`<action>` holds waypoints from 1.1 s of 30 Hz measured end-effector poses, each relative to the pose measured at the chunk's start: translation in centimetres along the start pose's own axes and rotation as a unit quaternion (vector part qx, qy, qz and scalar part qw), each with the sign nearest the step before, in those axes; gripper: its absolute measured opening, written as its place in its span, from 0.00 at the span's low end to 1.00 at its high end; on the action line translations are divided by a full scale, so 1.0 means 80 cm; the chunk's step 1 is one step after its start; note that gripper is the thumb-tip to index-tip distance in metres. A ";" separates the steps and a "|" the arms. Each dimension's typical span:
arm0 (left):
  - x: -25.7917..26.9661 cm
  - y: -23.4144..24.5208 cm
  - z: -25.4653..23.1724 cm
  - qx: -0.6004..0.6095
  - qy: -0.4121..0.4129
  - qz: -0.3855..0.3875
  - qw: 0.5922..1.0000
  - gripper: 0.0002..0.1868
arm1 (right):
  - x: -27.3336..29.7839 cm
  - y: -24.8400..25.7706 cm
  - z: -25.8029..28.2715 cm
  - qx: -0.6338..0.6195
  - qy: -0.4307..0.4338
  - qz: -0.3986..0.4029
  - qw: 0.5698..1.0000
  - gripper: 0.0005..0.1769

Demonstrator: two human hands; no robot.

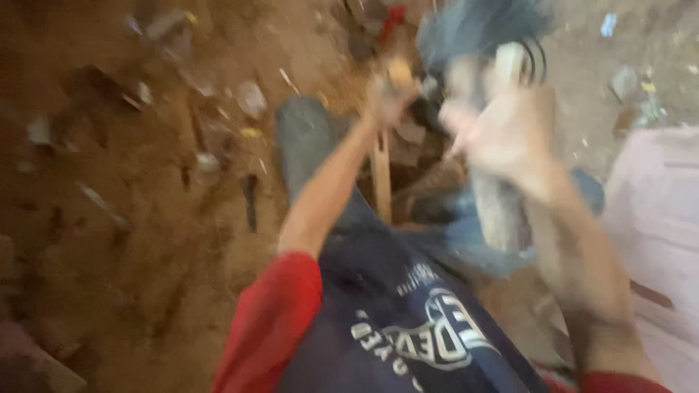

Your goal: The person carves a small wooden dowel using a hand axe and a power sander. They repeatedly strike the dowel with the axe to shape it, then smooth the surface with the sander, alternating between the two tools.

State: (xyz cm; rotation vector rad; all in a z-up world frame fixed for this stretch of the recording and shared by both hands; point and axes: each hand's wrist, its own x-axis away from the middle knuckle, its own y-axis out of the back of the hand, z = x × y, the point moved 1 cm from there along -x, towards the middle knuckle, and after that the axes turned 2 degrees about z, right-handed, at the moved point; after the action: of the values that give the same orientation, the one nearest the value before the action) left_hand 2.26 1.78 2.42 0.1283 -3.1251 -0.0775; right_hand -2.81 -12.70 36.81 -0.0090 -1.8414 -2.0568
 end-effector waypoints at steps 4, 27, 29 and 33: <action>-0.025 -0.001 -0.008 0.105 -0.034 -0.023 0.994 0.11 | -0.001 0.064 -0.016 -0.327 0.083 -0.217 0.916 0.27; 0.061 -0.011 -0.023 0.062 -0.159 -0.070 0.983 0.17 | -0.023 -0.126 0.009 -0.169 0.038 0.039 0.984 0.27; 0.061 -0.012 -0.029 0.032 -0.236 -0.079 0.968 0.20 | -0.022 -0.149 -0.008 -0.171 0.062 0.066 0.981 0.27; 0.029 -0.012 -0.016 -0.004 -0.110 -0.109 0.988 0.14 | -0.010 -0.069 -0.032 -0.120 0.063 -0.043 0.990 0.20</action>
State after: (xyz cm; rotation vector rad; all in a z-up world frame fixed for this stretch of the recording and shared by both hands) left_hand 0.03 0.55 3.70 0.4942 -3.3157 -0.1137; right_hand -3.02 -14.56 30.96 0.1349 -1.5360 -2.2716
